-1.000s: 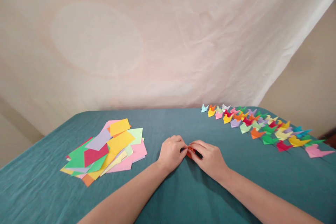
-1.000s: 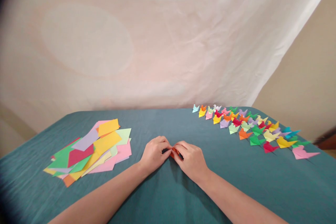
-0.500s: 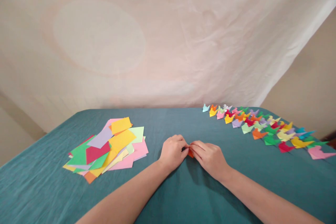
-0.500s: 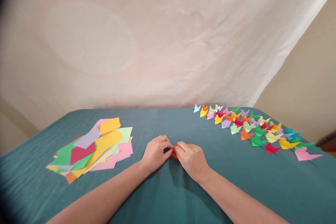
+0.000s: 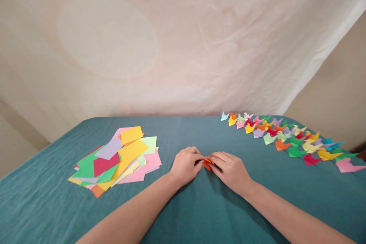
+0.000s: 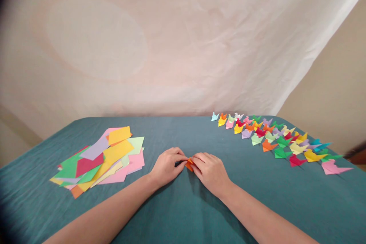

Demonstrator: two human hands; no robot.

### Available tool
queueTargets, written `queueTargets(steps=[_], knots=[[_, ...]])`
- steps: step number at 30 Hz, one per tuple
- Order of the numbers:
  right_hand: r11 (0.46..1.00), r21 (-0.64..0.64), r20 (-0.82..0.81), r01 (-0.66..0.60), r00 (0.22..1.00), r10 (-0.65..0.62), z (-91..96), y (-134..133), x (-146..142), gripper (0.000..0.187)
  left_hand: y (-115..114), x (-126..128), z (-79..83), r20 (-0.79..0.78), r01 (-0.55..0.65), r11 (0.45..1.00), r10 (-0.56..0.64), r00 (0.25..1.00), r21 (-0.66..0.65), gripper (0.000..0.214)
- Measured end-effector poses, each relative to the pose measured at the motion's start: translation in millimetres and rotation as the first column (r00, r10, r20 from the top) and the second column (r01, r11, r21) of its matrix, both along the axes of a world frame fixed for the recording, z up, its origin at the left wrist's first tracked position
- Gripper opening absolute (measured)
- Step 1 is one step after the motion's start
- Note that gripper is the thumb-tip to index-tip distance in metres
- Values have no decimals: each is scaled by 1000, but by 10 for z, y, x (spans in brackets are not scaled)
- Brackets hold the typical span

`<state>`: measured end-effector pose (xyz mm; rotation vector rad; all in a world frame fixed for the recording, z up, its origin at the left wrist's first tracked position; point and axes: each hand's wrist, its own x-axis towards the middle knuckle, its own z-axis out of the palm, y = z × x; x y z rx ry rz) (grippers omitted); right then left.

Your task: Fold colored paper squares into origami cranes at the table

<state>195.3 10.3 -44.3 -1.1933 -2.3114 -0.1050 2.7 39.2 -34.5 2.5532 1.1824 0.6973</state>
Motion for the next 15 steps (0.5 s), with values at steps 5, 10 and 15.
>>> queueTargets(steps=[5, 10, 15], knots=[[1000, -5, -18, -1, 1000, 1, -13, 10, -3, 17, 1, -2, -3, -20, 5, 1000, -5, 1000, 24, 19], [1000, -11, -12, -1, 1000, 1, -27, 8, 1, 16, 2, 7, 25, -109, 17, 995, -6, 994, 99, 18], [1000, -12, 8, 8, 1000, -8, -39, 13, 12, 16, -17, 45, 96, -235, 56, 978, -8, 972, 200, 20]])
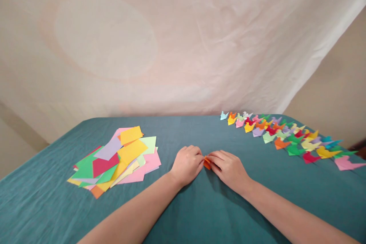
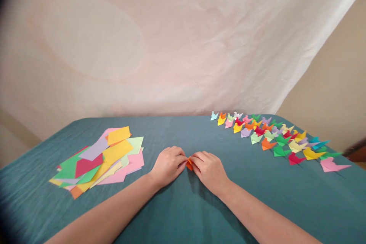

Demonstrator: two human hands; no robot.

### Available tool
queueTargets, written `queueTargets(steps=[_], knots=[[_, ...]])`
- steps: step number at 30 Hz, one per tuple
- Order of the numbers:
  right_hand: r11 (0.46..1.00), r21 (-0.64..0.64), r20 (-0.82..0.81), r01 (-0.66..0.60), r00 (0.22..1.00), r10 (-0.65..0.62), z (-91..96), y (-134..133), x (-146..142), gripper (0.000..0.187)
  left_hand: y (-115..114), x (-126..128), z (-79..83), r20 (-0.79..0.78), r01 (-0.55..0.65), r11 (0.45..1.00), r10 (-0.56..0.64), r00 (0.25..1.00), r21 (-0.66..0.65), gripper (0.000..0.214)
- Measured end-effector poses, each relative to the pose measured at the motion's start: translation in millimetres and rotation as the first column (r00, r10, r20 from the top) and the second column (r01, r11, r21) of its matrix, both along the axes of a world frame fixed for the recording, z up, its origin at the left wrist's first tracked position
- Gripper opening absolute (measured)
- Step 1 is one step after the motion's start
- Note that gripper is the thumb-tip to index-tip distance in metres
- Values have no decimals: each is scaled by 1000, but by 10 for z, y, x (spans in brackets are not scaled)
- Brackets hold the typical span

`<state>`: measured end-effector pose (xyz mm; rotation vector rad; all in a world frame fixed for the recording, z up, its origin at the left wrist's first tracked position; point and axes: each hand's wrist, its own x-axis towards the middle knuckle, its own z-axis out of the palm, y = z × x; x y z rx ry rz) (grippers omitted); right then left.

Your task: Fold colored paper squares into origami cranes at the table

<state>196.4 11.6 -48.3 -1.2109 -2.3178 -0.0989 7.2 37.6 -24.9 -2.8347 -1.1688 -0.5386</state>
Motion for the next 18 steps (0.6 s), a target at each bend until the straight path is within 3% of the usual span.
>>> queueTargets(steps=[9, 18], knots=[[1000, 11, 9, -15, 1000, 14, 11, 6, -12, 17, -21, 39, 44, -95, 8, 998, -2, 996, 56, 19], [999, 18, 58, -32, 998, 30, 3, -4, 8, 19, 27, -29, -41, 25, -6, 997, 8, 1000, -76, 17]])
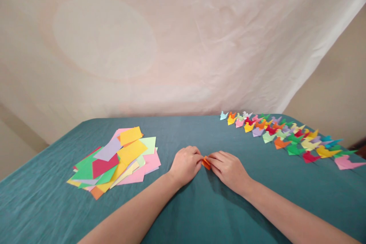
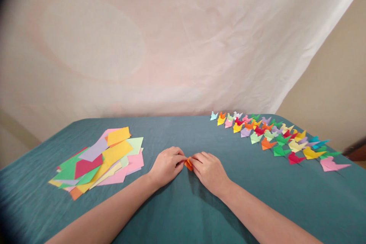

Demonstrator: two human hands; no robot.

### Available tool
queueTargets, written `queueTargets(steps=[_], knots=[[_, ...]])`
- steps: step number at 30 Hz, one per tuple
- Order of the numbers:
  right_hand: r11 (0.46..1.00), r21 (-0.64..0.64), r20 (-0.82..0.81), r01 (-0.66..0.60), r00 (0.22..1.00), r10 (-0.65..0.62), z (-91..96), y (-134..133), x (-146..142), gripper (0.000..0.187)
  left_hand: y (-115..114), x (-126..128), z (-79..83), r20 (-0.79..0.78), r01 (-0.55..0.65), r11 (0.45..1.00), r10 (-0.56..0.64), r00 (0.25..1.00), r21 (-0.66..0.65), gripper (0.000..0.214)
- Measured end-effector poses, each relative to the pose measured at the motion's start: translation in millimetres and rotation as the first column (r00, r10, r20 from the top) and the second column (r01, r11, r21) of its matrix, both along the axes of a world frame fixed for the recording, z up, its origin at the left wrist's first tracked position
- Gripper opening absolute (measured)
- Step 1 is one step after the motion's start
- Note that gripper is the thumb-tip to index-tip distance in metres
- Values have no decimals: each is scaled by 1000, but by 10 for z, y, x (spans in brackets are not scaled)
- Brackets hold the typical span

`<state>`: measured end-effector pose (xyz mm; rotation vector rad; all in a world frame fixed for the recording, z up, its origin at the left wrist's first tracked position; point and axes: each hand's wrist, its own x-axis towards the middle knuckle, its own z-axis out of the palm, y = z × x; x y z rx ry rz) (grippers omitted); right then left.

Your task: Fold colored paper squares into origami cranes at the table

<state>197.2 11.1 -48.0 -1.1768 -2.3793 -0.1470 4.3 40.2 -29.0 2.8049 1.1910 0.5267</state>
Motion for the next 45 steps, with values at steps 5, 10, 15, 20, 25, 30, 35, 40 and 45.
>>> queueTargets(steps=[5, 10, 15, 20, 25, 30, 35, 40, 45], knots=[[1000, 7, 16, -20, 1000, 20, 14, -12, 5, 18, 0, -26, -21, 24, 36, 999, -36, 999, -17, 21], [1000, -3, -3, -29, 1000, 29, 45, -27, -11, 19, -16, -42, 6, 5, 62, 998, -62, 998, -24, 26], [998, -25, -12, -60, 998, 59, 98, -56, 1, 22, -30, -46, 24, -35, 80, 997, -81, 996, -17, 26], [996, -55, -16, -67, 998, 67, 132, -75, 5, 23, -50, -45, 43, -88, 92, 996, -90, 992, 15, 26], [997, -58, -24, -51, 998, 49, 118, -73, 1, 25, -71, -41, 87, -163, 111, 992, -100, 982, 56, 26], [995, -85, -62, -47, 997, 42, 117, -58, 20, 28, -73, -36, 101, -190, 107, 992, -91, 978, 74, 27], [991, -125, -94, -52, 995, 41, 96, -37, 42, 29, -78, -28, 104, -202, 106, 991, -86, 976, 88, 27], [993, -109, -64, -49, 997, 42, 42, -2, 57, 33, -93, -14, 123, -216, 116, 989, -93, 972, 93, 27], [996, -86, 15, -35, 999, 36, 43, -5, 49, 32, -102, -3, 150, -244, 134, 985, -103, 964, 112, 26]])
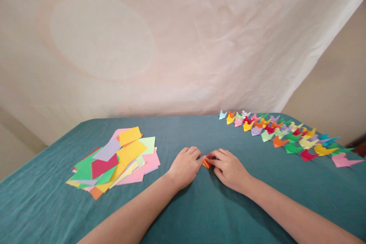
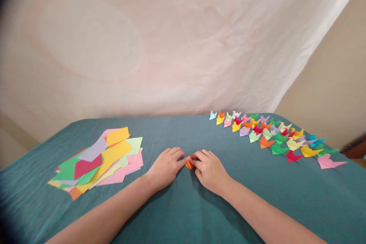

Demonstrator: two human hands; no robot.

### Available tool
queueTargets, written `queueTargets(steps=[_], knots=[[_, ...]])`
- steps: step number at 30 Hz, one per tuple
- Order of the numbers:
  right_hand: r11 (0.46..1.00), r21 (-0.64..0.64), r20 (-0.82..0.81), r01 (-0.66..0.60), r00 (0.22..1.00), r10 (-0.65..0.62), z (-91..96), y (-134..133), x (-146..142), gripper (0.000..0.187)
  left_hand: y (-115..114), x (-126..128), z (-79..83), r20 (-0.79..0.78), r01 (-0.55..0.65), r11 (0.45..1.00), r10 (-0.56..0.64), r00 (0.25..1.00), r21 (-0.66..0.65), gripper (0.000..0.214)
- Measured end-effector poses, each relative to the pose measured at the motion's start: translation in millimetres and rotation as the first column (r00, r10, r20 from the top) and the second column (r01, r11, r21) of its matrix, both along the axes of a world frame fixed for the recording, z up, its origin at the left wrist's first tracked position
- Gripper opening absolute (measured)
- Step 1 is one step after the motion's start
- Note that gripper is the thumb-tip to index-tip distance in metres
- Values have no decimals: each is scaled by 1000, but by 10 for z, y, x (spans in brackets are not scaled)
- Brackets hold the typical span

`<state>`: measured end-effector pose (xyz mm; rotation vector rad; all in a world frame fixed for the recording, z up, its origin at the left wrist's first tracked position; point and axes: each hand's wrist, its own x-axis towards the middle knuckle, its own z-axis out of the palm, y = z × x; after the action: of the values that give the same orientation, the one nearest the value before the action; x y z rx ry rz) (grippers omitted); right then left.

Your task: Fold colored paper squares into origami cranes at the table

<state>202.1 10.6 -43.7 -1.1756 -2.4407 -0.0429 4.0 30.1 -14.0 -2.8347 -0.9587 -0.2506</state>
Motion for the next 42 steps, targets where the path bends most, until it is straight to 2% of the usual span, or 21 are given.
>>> queueTargets(steps=[7, 10, 13, 22, 28, 34, 38, 42], knots=[[996, 79, 51, -43, 998, 39, 8, -18, -4, 29, 81, -53, -72, 93, -17, 995, 26, 995, -99, 29], [996, 77, 84, -54, 995, 47, 18, -26, -6, 27, 142, -91, -126, 167, -8, 987, 35, 985, -162, 33], [998, 55, 129, -42, 991, 35, 40, -47, -21, 29, 173, -112, -139, 168, 4, 982, 28, 985, -188, 35], [999, 8, 211, -39, 977, 37, 134, -119, -55, 39, 64, -58, 11, 1, -64, 994, 65, 998, -87, 33], [999, -23, 237, -41, 970, 45, 200, -207, -50, 48, 48, -43, 35, -22, -67, 996, 66, 998, -64, 31], [991, -121, 284, -48, 955, 81, 278, -239, -21, 59, 40, -43, 30, -17, -69, 996, 68, 998, -53, 31], [973, -212, 255, -95, 955, 149, 334, -227, 34, 64, 31, -36, 46, -26, -66, 996, 65, 998, -52, 31], [958, -267, 207, -102, 965, 160, 366, -213, 69, 65, 18, -30, 52, -35, -75, 996, 73, 997, -56, 31]])
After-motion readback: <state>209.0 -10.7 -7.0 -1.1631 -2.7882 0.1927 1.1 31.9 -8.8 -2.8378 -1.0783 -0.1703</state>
